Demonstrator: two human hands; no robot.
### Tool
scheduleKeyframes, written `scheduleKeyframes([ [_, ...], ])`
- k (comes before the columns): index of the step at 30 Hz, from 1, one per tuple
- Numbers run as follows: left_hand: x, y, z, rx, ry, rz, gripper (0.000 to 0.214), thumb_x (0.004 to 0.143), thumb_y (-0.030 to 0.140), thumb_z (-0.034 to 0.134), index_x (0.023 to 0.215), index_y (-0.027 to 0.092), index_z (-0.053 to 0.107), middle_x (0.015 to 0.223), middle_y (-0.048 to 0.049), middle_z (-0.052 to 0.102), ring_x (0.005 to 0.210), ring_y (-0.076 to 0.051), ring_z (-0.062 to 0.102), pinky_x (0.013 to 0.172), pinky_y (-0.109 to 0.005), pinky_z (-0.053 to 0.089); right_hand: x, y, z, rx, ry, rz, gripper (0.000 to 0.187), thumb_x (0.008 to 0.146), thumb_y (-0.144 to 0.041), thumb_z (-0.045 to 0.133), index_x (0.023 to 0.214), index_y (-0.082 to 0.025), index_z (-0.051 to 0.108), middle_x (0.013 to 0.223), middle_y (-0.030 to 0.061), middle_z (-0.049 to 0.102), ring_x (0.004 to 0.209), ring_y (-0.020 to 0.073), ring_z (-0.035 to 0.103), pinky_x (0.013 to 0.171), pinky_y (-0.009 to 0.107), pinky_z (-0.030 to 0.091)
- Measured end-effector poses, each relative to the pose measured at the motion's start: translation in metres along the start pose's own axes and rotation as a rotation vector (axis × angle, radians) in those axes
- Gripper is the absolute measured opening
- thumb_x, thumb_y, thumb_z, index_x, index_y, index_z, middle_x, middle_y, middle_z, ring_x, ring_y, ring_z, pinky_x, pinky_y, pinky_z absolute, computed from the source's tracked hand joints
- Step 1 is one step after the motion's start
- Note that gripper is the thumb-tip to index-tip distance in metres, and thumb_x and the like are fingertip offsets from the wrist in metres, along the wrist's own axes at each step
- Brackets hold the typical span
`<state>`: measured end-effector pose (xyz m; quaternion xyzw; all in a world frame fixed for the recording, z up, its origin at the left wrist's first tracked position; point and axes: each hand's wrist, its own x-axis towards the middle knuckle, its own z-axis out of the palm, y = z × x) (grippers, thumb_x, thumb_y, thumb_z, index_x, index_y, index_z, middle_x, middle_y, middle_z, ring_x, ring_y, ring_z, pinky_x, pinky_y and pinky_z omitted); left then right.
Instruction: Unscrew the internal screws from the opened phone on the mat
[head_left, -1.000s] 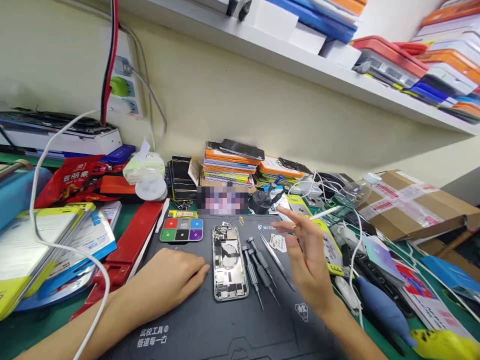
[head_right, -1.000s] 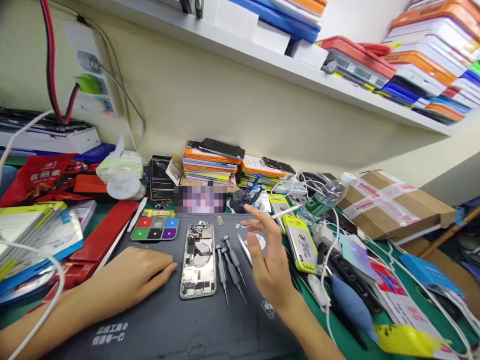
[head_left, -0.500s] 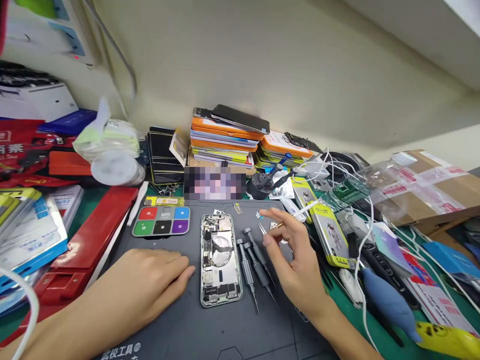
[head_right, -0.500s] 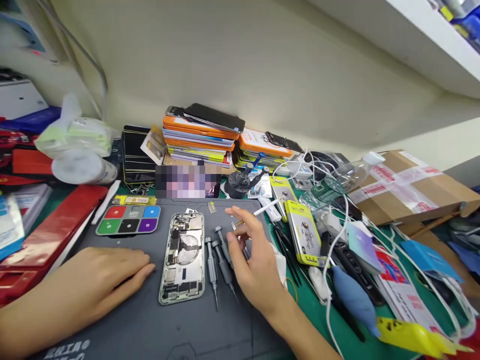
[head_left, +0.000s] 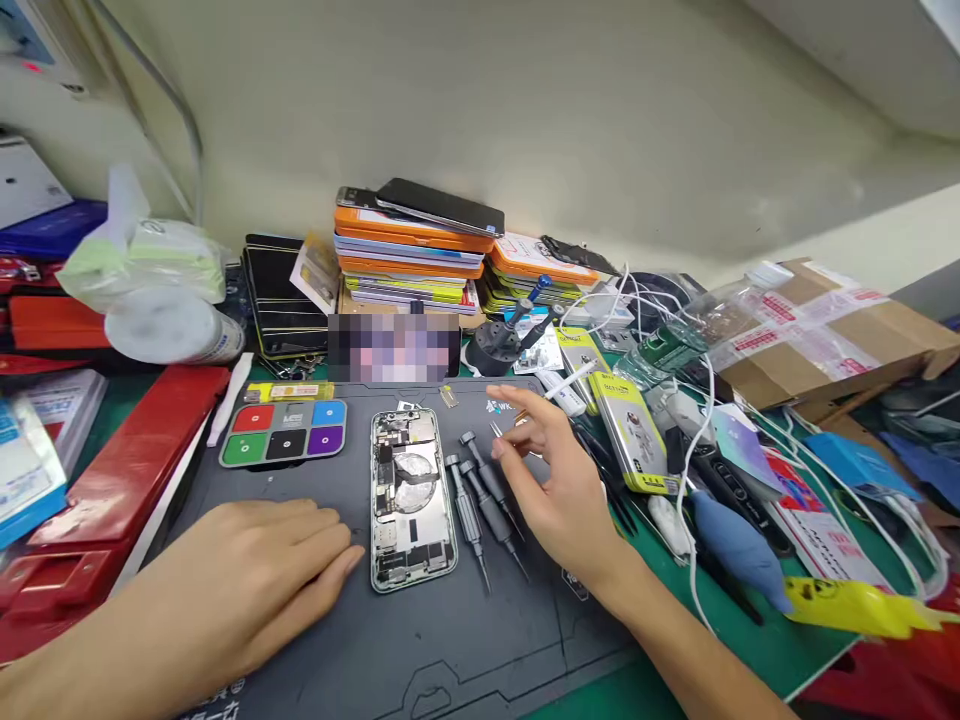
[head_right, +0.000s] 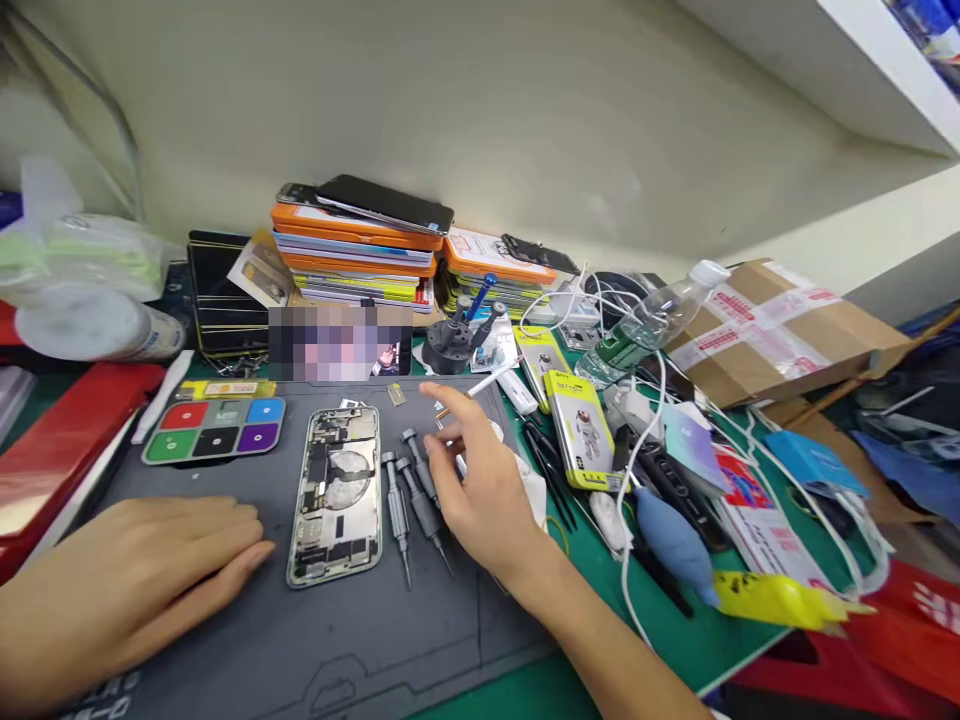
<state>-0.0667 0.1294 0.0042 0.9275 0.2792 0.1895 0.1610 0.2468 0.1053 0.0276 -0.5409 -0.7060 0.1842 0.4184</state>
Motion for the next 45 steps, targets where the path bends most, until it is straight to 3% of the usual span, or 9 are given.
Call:
scheduleKeyframes([
  [2,0.002,0.001,-0.003,0.036,0.021,0.031,0.04,0.116,0.032,0.04,0.087,0.024,0.067,0.082,0.0005,0.067,0.072,-0.017,0.062,0.067,-0.032,0.044,0.0,0.0,0.0,0.009,-0.002,0.001,0.047,0.108,-0.012,0.054,0.149,-0.034,0.052,0.147,0.0065,0.067,0.094,0.0201,0.074,0.087,0.044,0.062],
  [4,0.004,0.0,-0.005,0.047,0.046,-0.024,0.037,0.116,0.032,0.04,0.09,0.023,0.065,0.09,-0.0014,0.066,0.079,-0.018,0.063,0.072,-0.033,0.044,0.0,0.0,0.001,0.026,-0.003,0.003,0.047,0.108,-0.011,0.053,0.148,-0.035,0.052,0.147,0.0049,0.066,0.097,0.0203,0.075,0.089,0.044,0.063],
  [9,0.002,-0.003,-0.005,-0.016,0.017,-0.136,0.029,0.115,0.032,0.04,0.1,0.025,0.064,0.104,-0.0024,0.065,0.092,-0.02,0.063,0.08,-0.033,0.045,0.002,0.0,0.002,0.078,-0.025,0.033,0.048,0.108,-0.011,0.051,0.15,-0.035,0.05,0.15,0.0055,0.064,0.098,0.02,0.076,0.079,0.04,0.065],
  [17,0.002,-0.009,0.001,-0.03,-0.012,-0.112,0.024,0.113,0.03,0.043,0.105,0.025,0.065,0.105,-0.0021,0.064,0.097,-0.022,0.059,0.092,-0.036,0.044,0.002,-0.007,0.0,0.1,-0.01,0.052,0.043,0.108,-0.012,0.051,0.145,-0.034,0.052,0.147,0.0048,0.066,0.089,0.0162,0.073,0.079,0.038,0.062],
  [22,0.006,-0.009,-0.002,-0.037,-0.02,-0.089,0.023,0.112,0.027,0.044,0.102,0.024,0.065,0.101,-0.0016,0.064,0.094,-0.022,0.059,0.09,-0.037,0.043,0.0,-0.007,0.003,0.099,-0.006,0.072,0.039,0.107,-0.013,0.053,0.14,-0.032,0.054,0.139,0.0054,0.069,0.077,0.0149,0.068,0.076,0.038,0.06],
  [29,0.006,-0.009,-0.001,-0.06,-0.021,-0.106,0.023,0.113,0.025,0.043,0.103,0.025,0.064,0.103,-0.0016,0.063,0.095,-0.022,0.057,0.09,-0.037,0.043,-0.002,-0.01,0.004,0.053,-0.034,0.063,0.044,0.108,-0.014,0.054,0.145,-0.038,0.054,0.142,0.0013,0.068,0.085,0.0159,0.067,0.087,0.037,0.057],
  [35,0.01,-0.007,-0.002,-0.064,-0.062,-0.133,0.024,0.113,0.023,0.04,0.102,0.024,0.062,0.103,-0.002,0.062,0.095,-0.023,0.054,0.091,-0.039,0.042,-0.004,-0.013,0.003,-0.098,-0.103,0.044,0.048,0.108,-0.016,0.055,0.151,-0.039,0.052,0.124,0.002,0.073,0.084,0.0184,0.068,0.078,0.035,0.057],
  [38,0.01,-0.006,-0.003,-0.065,-0.08,-0.143,0.025,0.114,0.023,0.039,0.101,0.023,0.061,0.103,-0.0023,0.061,0.095,-0.023,0.053,0.088,-0.039,0.041,-0.006,-0.013,0.004,-0.121,-0.132,0.028,0.05,0.109,-0.016,0.055,0.153,-0.04,0.051,0.112,0.0011,0.073,0.088,0.0194,0.069,0.083,0.035,0.059],
  [45,0.011,-0.004,-0.005,-0.062,-0.076,-0.133,0.023,0.114,0.02,0.04,0.103,0.022,0.06,0.104,-0.0021,0.061,0.096,-0.022,0.053,0.091,-0.04,0.039,-0.006,-0.015,0.005,-0.11,-0.161,0.018,0.054,0.109,-0.018,0.054,0.158,-0.041,0.047,0.112,0.0008,0.072,0.094,0.0192,0.071,0.092,0.035,0.061],
])
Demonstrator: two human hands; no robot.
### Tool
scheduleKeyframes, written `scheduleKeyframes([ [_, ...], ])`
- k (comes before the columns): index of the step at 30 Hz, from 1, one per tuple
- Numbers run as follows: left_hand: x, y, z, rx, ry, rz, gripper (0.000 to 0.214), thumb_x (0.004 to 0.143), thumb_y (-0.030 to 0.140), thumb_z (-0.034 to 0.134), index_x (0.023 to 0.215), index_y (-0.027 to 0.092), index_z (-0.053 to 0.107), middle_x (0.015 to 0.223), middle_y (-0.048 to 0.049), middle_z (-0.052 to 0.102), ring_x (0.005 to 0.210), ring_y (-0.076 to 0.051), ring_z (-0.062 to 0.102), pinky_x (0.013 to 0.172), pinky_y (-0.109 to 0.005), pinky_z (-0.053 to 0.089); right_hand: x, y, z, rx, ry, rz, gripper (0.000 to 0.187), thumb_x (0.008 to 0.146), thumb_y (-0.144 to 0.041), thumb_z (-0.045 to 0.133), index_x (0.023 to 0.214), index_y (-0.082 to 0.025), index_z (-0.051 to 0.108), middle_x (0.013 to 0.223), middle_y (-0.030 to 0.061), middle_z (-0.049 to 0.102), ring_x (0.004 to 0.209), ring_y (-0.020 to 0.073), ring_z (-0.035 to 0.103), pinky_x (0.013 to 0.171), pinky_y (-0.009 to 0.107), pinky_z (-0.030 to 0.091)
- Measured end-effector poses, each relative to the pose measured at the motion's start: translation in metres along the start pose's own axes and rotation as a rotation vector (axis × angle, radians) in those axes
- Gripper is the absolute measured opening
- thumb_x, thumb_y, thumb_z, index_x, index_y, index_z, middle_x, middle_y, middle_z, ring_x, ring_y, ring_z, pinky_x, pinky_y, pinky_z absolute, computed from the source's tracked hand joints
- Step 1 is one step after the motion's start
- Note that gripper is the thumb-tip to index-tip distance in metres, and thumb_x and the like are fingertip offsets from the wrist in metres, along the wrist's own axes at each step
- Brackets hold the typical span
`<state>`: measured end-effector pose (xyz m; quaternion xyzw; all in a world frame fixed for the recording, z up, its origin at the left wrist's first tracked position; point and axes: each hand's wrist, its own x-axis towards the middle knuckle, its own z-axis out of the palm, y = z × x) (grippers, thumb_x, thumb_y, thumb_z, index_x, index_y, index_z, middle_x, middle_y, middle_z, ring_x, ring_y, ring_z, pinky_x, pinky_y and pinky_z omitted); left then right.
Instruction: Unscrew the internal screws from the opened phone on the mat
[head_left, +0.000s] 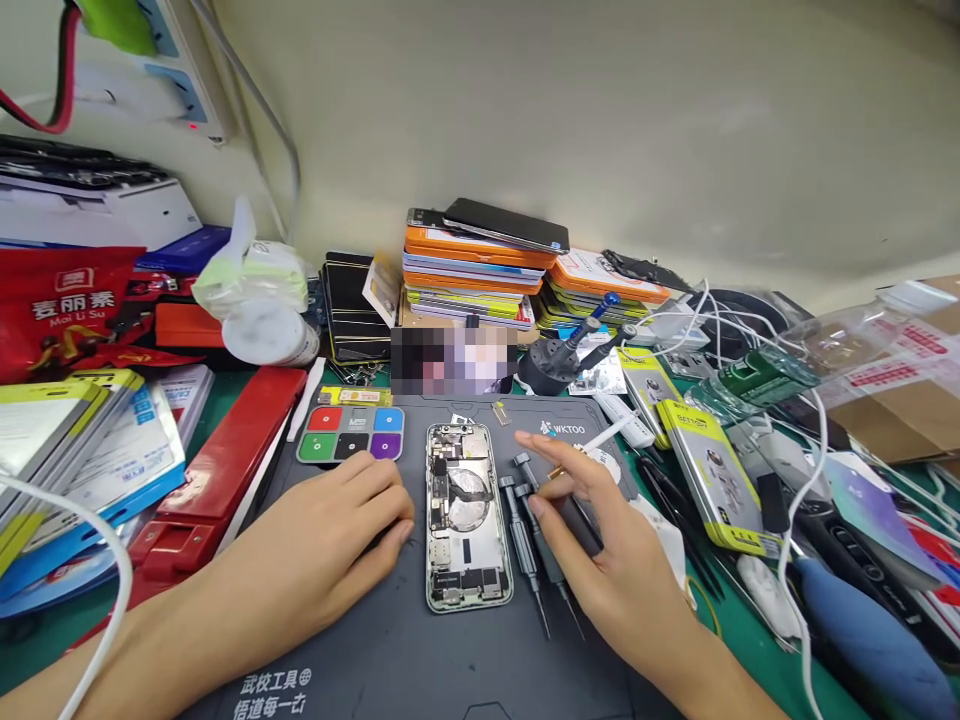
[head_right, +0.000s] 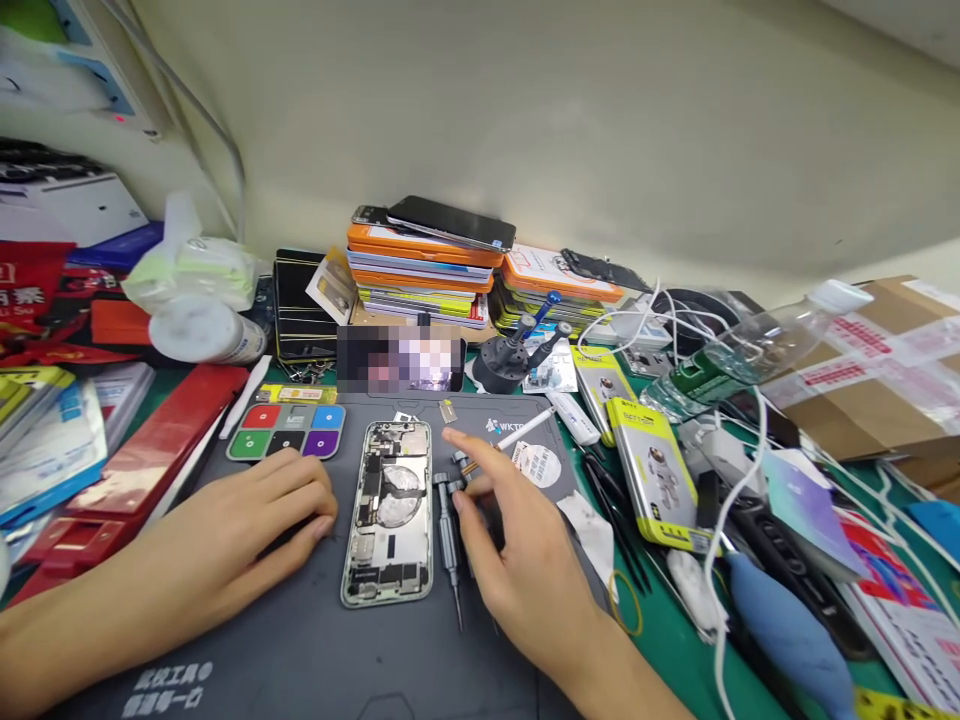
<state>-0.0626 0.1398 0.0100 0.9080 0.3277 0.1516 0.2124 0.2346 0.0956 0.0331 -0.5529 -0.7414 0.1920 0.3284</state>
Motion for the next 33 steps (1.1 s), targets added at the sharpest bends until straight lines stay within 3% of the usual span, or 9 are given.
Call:
scheduleKeyframes([
  [9,0.001,0.002,0.001,-0.034,-0.043,-0.043,0.025,0.114,0.021,0.037,0.103,0.023,0.06,0.104,-0.003,0.06,0.096,-0.023,0.053,0.089,-0.04,0.042,-0.004,0.006,0.0,0.008,0.007,0.025,0.053,0.11,-0.022,0.054,0.158,-0.043,0.047,0.117,0.0037,0.073,0.099,0.0243,0.073,0.1,0.044,0.063],
  [18,0.002,0.004,0.0,-0.019,-0.028,-0.034,0.025,0.114,0.02,0.037,0.101,0.022,0.058,0.103,-0.003,0.06,0.096,-0.024,0.052,0.091,-0.041,0.042,0.001,0.004,0.002,0.072,0.026,0.053,0.047,0.111,-0.027,0.055,0.156,-0.042,0.047,0.151,0.0031,0.065,0.103,0.0203,0.073,0.105,0.043,0.059],
  [25,0.003,0.004,-0.003,-0.037,-0.054,-0.042,0.025,0.114,0.02,0.037,0.101,0.022,0.058,0.103,-0.0023,0.06,0.094,-0.023,0.051,0.1,-0.044,0.041,0.003,0.006,-0.001,0.092,0.121,0.143,0.047,0.112,-0.037,0.055,0.158,-0.042,0.045,0.158,0.0058,0.059,0.109,0.0232,0.072,0.095,0.044,0.061],
  [33,0.004,0.003,-0.002,-0.021,-0.04,-0.033,0.025,0.114,0.02,0.037,0.101,0.022,0.059,0.102,-0.0027,0.06,0.094,-0.022,0.052,0.102,-0.045,0.042,0.0,0.012,0.004,0.063,0.069,0.159,0.048,0.113,-0.04,0.052,0.16,-0.043,0.042,0.157,0.0073,0.06,0.112,0.0258,0.073,0.094,0.048,0.062],
])
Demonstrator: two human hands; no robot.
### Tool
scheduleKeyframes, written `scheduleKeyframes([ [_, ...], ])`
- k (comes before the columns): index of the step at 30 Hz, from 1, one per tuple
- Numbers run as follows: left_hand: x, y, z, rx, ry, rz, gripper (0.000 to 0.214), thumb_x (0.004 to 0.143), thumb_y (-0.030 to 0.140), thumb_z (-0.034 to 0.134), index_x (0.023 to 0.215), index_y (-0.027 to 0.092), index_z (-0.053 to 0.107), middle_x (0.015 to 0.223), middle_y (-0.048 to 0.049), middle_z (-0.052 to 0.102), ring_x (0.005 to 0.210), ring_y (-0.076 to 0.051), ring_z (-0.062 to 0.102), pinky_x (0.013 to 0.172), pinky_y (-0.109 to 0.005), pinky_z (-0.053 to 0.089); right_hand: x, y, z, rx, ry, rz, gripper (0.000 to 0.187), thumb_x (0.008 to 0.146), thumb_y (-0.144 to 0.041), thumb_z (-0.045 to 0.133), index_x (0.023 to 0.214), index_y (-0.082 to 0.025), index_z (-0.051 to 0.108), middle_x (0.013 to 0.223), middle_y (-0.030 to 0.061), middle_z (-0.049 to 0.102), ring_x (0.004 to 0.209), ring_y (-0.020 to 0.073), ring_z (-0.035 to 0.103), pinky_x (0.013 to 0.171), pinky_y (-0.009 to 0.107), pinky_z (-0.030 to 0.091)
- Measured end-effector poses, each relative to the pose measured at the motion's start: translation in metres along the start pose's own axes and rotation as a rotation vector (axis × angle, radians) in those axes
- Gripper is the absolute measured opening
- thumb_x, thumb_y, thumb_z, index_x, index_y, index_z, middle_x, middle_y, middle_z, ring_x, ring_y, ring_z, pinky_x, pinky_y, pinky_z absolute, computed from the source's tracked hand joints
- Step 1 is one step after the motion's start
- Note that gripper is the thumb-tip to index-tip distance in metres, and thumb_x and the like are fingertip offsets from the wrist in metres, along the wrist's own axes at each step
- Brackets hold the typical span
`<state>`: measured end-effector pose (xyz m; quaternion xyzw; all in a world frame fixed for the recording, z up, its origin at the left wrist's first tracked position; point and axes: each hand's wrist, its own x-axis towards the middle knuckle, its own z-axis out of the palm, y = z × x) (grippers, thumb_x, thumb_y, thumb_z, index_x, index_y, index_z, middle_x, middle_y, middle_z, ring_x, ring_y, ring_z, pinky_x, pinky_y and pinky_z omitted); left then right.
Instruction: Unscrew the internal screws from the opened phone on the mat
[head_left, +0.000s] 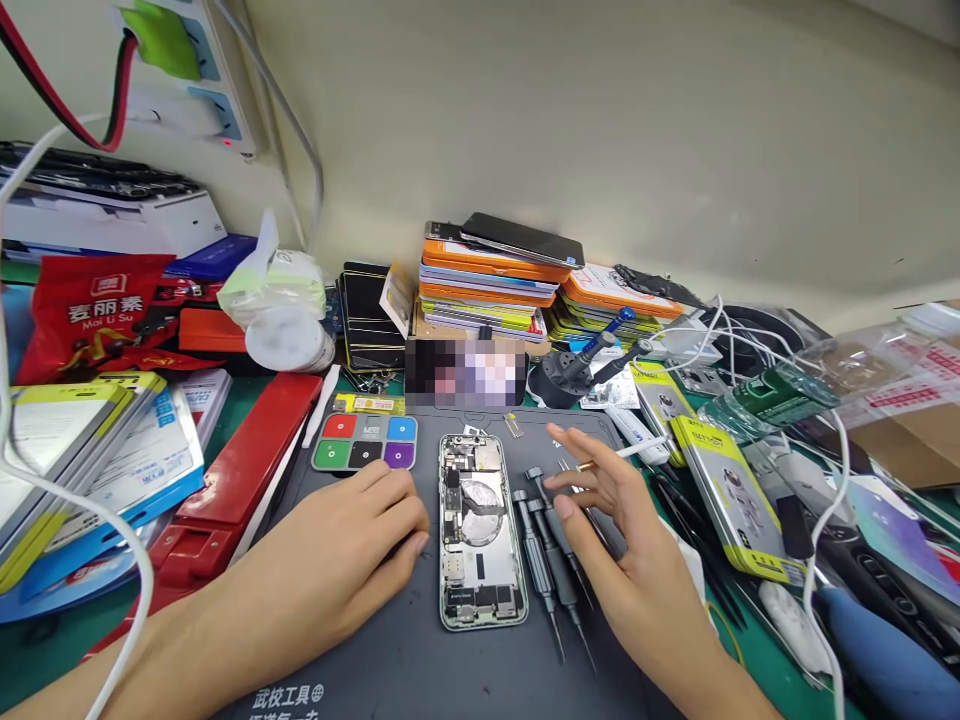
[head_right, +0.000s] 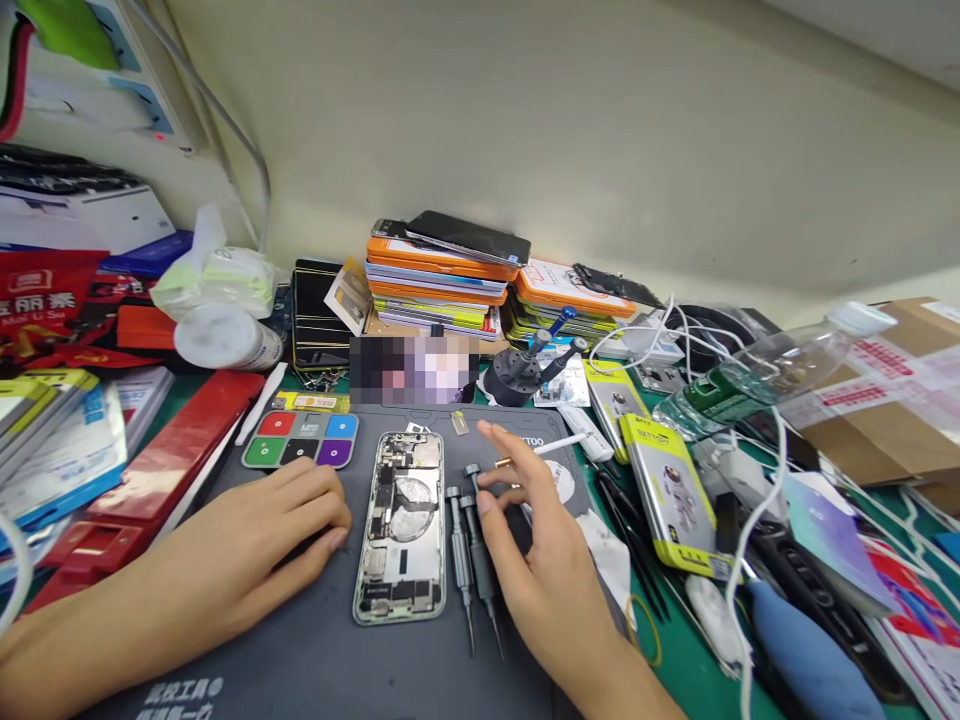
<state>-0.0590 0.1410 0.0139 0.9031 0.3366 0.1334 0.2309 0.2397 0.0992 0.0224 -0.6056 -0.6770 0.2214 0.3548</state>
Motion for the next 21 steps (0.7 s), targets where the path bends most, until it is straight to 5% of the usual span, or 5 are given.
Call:
scheduleKeyframes([
  [21,-0.002,-0.0015,0.0004,-0.003,-0.006,-0.003,0.026,0.114,0.022,0.036,0.102,0.022,0.059,0.102,-0.0039,0.06,0.095,-0.024,0.053,0.086,-0.041,0.043,-0.0019,-0.0021,0.0,-0.01,-0.009,-0.041,0.05,0.113,-0.034,0.052,0.161,-0.043,0.041,0.161,0.0074,0.057,0.113,0.025,0.073,0.093,0.046,0.062],
])
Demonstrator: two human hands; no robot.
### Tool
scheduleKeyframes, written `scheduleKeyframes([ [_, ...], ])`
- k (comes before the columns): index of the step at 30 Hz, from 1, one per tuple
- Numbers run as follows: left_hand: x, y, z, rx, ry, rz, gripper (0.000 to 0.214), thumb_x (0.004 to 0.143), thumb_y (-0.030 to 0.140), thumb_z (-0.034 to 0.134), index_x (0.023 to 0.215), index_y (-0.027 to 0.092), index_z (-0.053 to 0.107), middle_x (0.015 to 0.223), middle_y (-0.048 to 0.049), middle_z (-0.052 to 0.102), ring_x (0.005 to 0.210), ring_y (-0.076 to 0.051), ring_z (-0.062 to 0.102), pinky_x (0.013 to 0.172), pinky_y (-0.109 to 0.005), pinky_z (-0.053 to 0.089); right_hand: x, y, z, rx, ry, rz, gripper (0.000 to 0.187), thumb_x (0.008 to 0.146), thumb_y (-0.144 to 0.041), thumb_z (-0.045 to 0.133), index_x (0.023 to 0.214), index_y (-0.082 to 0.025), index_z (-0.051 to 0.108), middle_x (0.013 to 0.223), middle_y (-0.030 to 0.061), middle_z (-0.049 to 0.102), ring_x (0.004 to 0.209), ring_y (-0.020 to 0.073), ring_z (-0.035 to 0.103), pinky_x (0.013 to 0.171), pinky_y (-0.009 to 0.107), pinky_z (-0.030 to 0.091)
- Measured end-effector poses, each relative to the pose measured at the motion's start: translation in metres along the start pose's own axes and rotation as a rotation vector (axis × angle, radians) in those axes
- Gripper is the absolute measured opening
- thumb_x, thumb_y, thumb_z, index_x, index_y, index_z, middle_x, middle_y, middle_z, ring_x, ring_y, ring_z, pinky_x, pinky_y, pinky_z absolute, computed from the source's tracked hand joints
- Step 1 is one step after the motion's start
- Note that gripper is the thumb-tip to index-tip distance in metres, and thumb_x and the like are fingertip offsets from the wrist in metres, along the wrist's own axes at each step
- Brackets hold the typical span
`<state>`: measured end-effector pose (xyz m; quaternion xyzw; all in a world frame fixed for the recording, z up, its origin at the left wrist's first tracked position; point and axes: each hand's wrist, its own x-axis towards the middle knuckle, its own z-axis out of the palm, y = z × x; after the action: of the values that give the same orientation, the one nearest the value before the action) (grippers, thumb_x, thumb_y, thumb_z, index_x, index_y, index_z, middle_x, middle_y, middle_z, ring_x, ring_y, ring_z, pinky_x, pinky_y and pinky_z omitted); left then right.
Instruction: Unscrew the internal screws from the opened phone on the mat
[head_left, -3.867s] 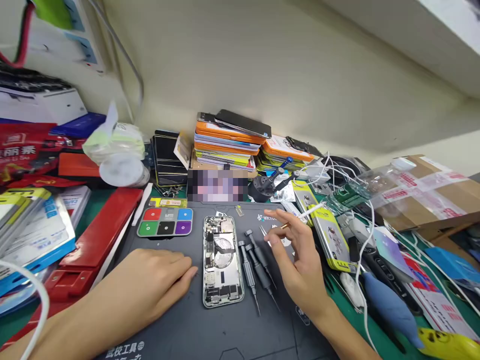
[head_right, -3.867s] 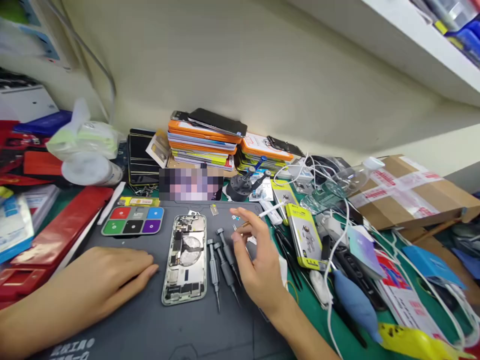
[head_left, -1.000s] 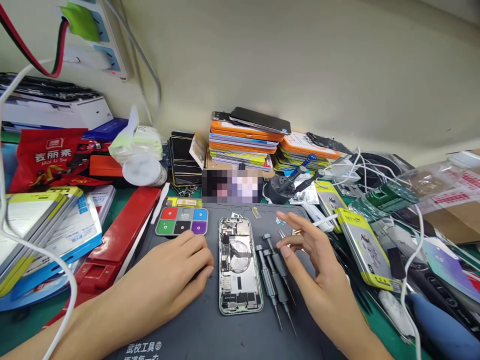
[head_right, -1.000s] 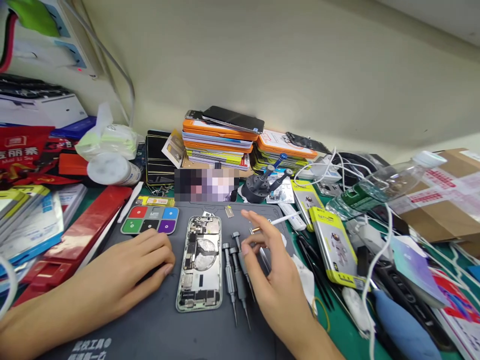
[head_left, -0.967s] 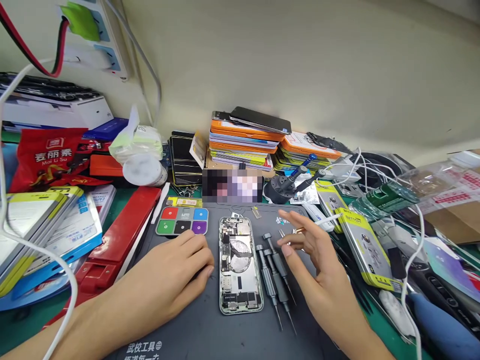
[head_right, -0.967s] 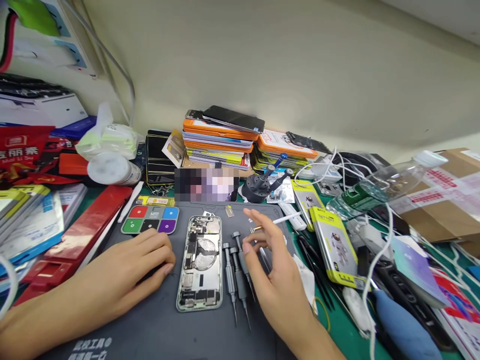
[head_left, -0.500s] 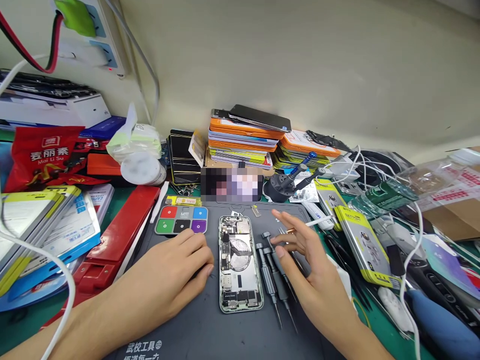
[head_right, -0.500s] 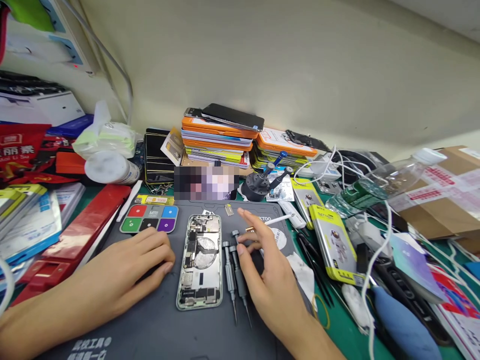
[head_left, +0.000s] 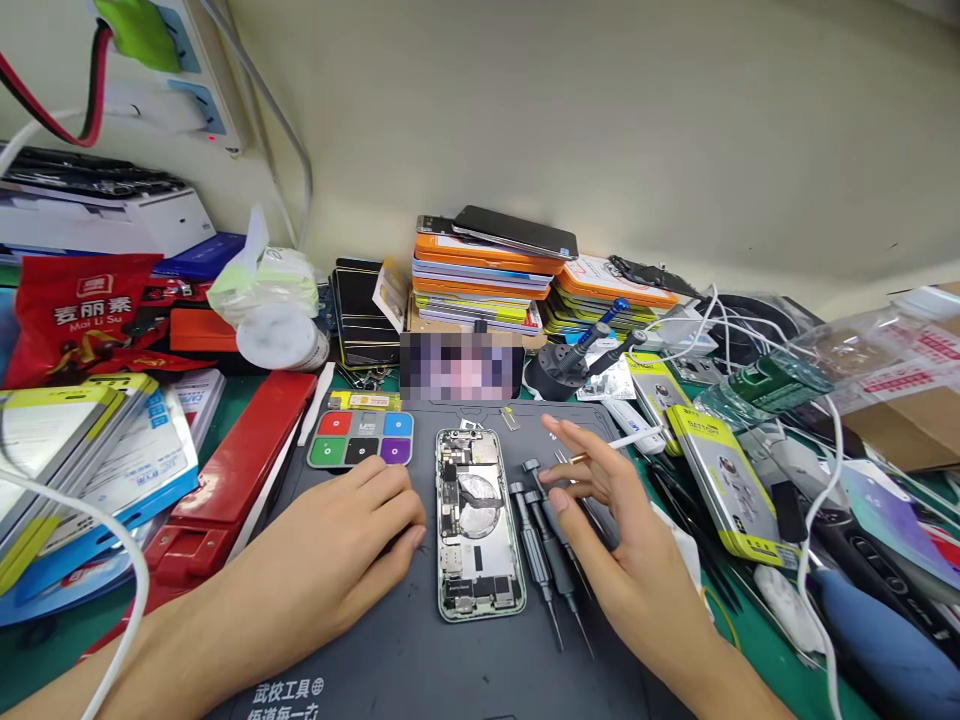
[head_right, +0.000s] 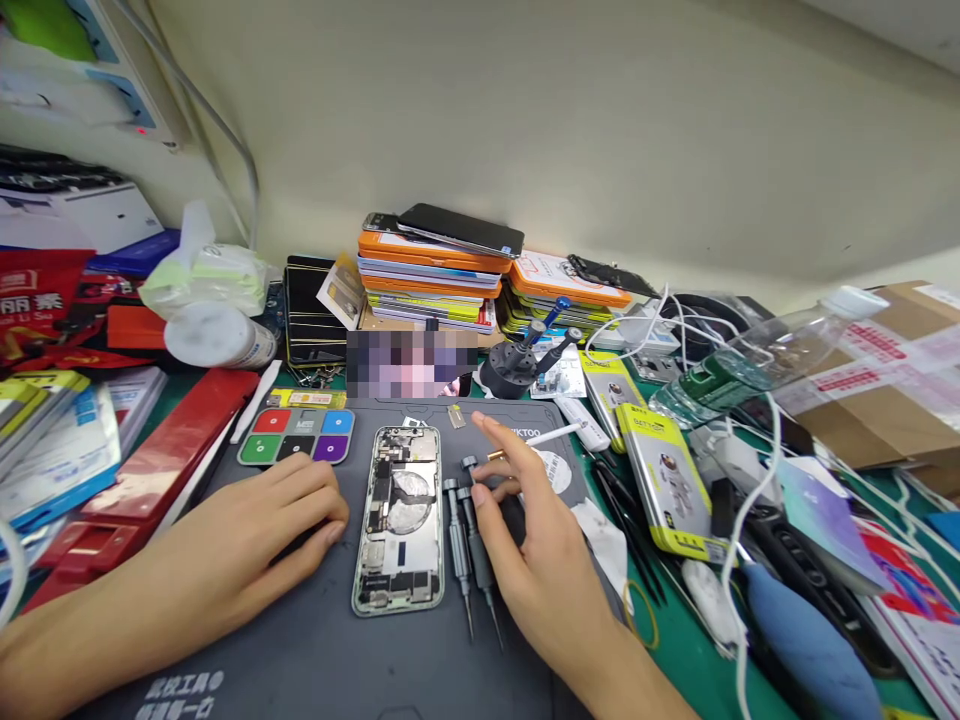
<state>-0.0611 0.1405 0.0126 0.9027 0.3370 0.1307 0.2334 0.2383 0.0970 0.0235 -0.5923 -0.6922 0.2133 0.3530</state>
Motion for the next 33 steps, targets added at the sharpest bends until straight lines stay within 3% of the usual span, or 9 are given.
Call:
scheduleKeyframes([
  [24,0.001,0.0,0.001,-0.007,-0.019,-0.008,0.027,0.114,0.022,0.036,0.101,0.022,0.059,0.103,-0.003,0.059,0.096,-0.024,0.051,0.088,-0.042,0.042,-0.002,-0.006,-0.005,-0.055,-0.006,-0.006,0.055,0.114,-0.035,0.05,0.166,-0.045,0.037,0.163,0.0045,0.057,0.115,0.0212,0.075,0.098,0.039,0.062],
  [30,0.001,0.0,0.0,0.009,-0.003,0.002,0.026,0.114,0.021,0.037,0.1,0.022,0.059,0.101,-0.0029,0.059,0.096,-0.025,0.052,0.087,-0.042,0.042,0.0,-0.011,-0.003,-0.118,-0.002,-0.035,0.059,0.113,-0.032,0.05,0.169,-0.044,0.033,0.137,0.0045,0.072,0.103,0.0186,0.077,0.098,0.037,0.063],
  [33,0.001,0.0,-0.001,0.005,-0.009,0.0,0.026,0.114,0.022,0.037,0.101,0.022,0.059,0.101,-0.0025,0.059,0.096,-0.025,0.052,0.088,-0.043,0.042,0.0,-0.013,-0.003,-0.131,0.003,-0.061,0.061,0.113,-0.031,0.05,0.17,-0.043,0.032,0.138,0.0041,0.072,0.103,0.0173,0.076,0.1,0.034,0.063],
])
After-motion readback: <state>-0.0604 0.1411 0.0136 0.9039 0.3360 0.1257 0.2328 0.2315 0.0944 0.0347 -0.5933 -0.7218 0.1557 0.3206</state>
